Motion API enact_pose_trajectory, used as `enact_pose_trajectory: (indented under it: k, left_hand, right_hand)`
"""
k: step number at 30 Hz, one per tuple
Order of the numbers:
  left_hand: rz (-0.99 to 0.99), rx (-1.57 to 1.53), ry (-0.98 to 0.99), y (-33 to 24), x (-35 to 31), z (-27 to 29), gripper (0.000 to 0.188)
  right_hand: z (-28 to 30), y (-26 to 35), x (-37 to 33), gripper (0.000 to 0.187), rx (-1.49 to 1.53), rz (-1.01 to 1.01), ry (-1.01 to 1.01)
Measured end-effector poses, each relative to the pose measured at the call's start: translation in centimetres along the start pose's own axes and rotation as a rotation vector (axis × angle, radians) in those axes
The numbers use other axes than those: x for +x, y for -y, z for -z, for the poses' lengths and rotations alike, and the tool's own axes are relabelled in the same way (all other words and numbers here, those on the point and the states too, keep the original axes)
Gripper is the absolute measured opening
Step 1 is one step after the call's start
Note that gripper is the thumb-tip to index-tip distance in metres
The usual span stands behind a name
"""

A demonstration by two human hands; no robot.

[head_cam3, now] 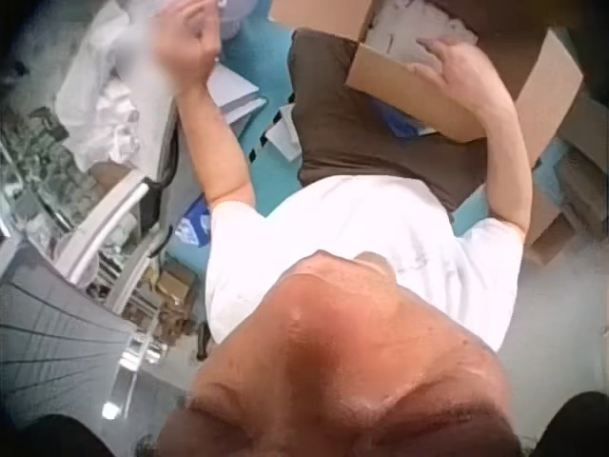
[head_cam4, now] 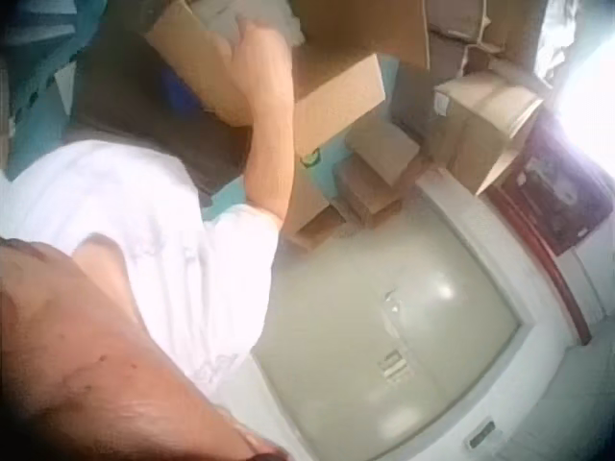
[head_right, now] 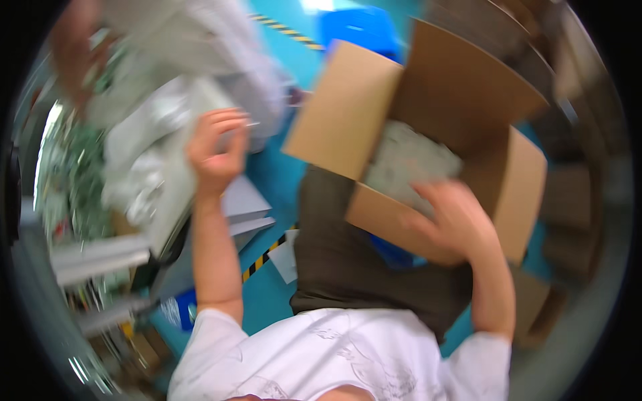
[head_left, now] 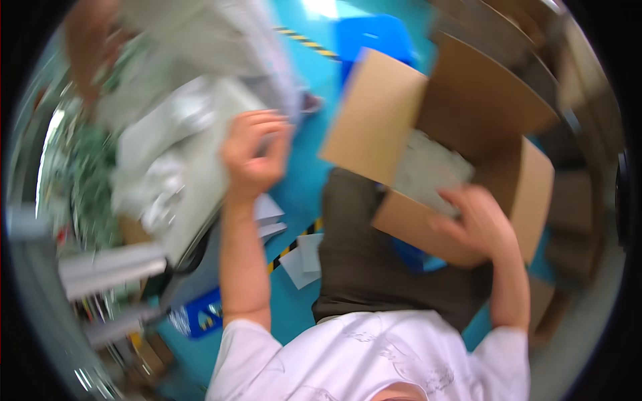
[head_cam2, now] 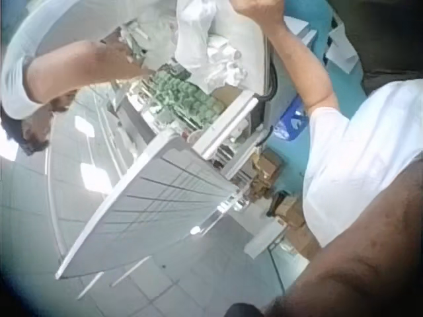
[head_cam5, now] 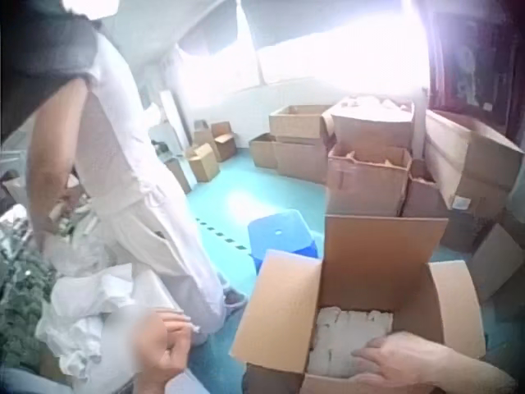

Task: Packing items wrapped in white protective bags into a cardboard box on a production floor.

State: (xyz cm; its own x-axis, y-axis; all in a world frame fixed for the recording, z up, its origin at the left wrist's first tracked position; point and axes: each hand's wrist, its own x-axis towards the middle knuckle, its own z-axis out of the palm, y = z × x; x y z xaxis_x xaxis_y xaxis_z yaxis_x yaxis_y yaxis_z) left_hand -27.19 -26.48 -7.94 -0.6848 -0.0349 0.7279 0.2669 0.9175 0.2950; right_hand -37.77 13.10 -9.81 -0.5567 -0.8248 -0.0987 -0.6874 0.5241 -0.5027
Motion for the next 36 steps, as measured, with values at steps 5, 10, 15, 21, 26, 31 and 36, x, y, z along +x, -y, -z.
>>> enact_pose_trajectory:
  k: [5,10,15,21,26,31,36]
  left_hand:
    - [0.065,-0.033,-0.112,-4.3,-2.4,0.8,0.011]
    - [0.418,0.65,-0.359,-3.1,-5.3,10.4,0.006]
    - [0.358,0.89,-0.102,4.7,-2.5,15.5,0.031]
    - [0.193,0.892,0.555,10.2,1.1,14.9,0.063]
    - [0.253,0.87,0.606,14.8,0.1,16.9,0.051]
    - [0.158,0.932,0.618,14.2,0.1,15.9,0.049]
    - [0.08,1.078,0.563,11.6,1.3,17.6,0.049]
  right_hand:
    - [-4.7,1.6,-6.1,0.059,0.014,-0.159,-0.256]
    - [-7.9,0.7,-4.9,0.032,-0.174,-0.078,-0.454]
    - [-7.9,-0.6,-6.0,0.03,-0.17,-0.103,-0.455]
    - [-8.4,-1.4,-5.7,0.027,-0.138,-0.133,-0.462]
    - [-8.5,-1.1,-5.3,0.024,-0.149,-0.135,-0.454]
    - [-8.6,-1.6,-6.2,0.024,-0.173,-0.148,-0.469]
    - [-8.5,-1.4,-6.2,0.023,-0.161,-0.126,-0.47]
